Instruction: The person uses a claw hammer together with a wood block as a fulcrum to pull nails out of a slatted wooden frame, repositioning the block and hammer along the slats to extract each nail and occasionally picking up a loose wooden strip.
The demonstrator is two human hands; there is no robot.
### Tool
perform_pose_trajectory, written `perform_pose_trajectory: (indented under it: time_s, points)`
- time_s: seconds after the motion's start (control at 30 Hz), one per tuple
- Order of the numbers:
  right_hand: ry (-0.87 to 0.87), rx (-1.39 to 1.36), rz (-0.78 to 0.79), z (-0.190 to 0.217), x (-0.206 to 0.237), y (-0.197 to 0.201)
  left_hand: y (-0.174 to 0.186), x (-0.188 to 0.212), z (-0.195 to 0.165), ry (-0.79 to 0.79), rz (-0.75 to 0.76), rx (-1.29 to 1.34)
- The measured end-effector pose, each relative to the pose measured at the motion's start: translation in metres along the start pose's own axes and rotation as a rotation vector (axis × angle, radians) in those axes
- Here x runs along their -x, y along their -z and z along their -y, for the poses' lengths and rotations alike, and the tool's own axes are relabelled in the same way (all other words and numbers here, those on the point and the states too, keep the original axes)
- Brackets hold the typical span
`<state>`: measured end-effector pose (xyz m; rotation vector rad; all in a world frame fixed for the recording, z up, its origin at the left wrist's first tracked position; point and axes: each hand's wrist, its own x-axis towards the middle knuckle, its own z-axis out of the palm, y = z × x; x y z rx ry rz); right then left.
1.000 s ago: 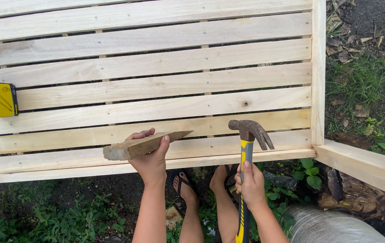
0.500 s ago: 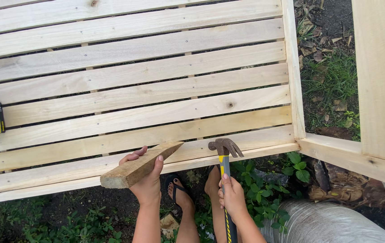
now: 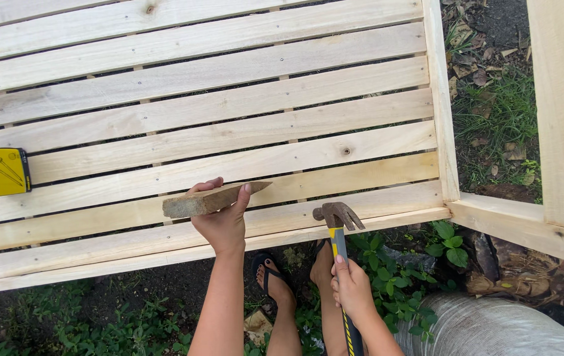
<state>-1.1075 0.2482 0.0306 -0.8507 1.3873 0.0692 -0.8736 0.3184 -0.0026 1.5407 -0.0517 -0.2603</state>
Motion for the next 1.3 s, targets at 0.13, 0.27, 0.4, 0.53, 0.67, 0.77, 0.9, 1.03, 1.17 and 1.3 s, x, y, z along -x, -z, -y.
perform_pose_trajectory:
  time_s: [0.13,0.27,0.4,0.53,0.67,0.77,0.9,1.03,1.17,1.3]
  points:
    - [0.045,-0.014,0.038,0.003,0.001,-0.006,-0.003,-0.025,-0.006,0.046,-0.136,-0.110]
    - [0.103,0.022,0.068,0.008,0.003,-0.009,-0.001,-0.074,-0.017,0.299,-0.305,-0.064]
    - [0.135,0.014,0.098,0.010,0.003,-0.008,0.013,-0.097,-0.021,0.460,-0.335,-0.087]
    - [0.185,0.026,0.117,0.018,0.007,-0.013,0.027,-0.083,-0.006,0.248,-0.222,-0.145]
    - [0.395,0.006,0.176,0.030,0.032,-0.038,0.011,-0.025,0.020,-0.028,0.013,-0.261]
    - [0.736,0.316,0.126,0.039,0.074,-0.051,-0.016,0.002,0.028,-0.232,-0.056,-0.380]
    - [0.825,0.458,0.155,0.059,0.104,-0.072,-0.028,0.015,0.021,-0.518,-0.079,-0.691]
    - [0.640,0.476,0.096,0.070,0.101,-0.090,-0.034,0.013,0.021,-0.461,-0.127,-0.529]
    - [0.738,0.232,0.168,0.058,0.114,-0.076,-0.034,0.007,0.035,-0.089,-0.176,-0.698]
    - [0.739,0.463,0.116,0.043,0.097,-0.072,-0.030,0.018,0.031,-0.349,-0.050,-0.265]
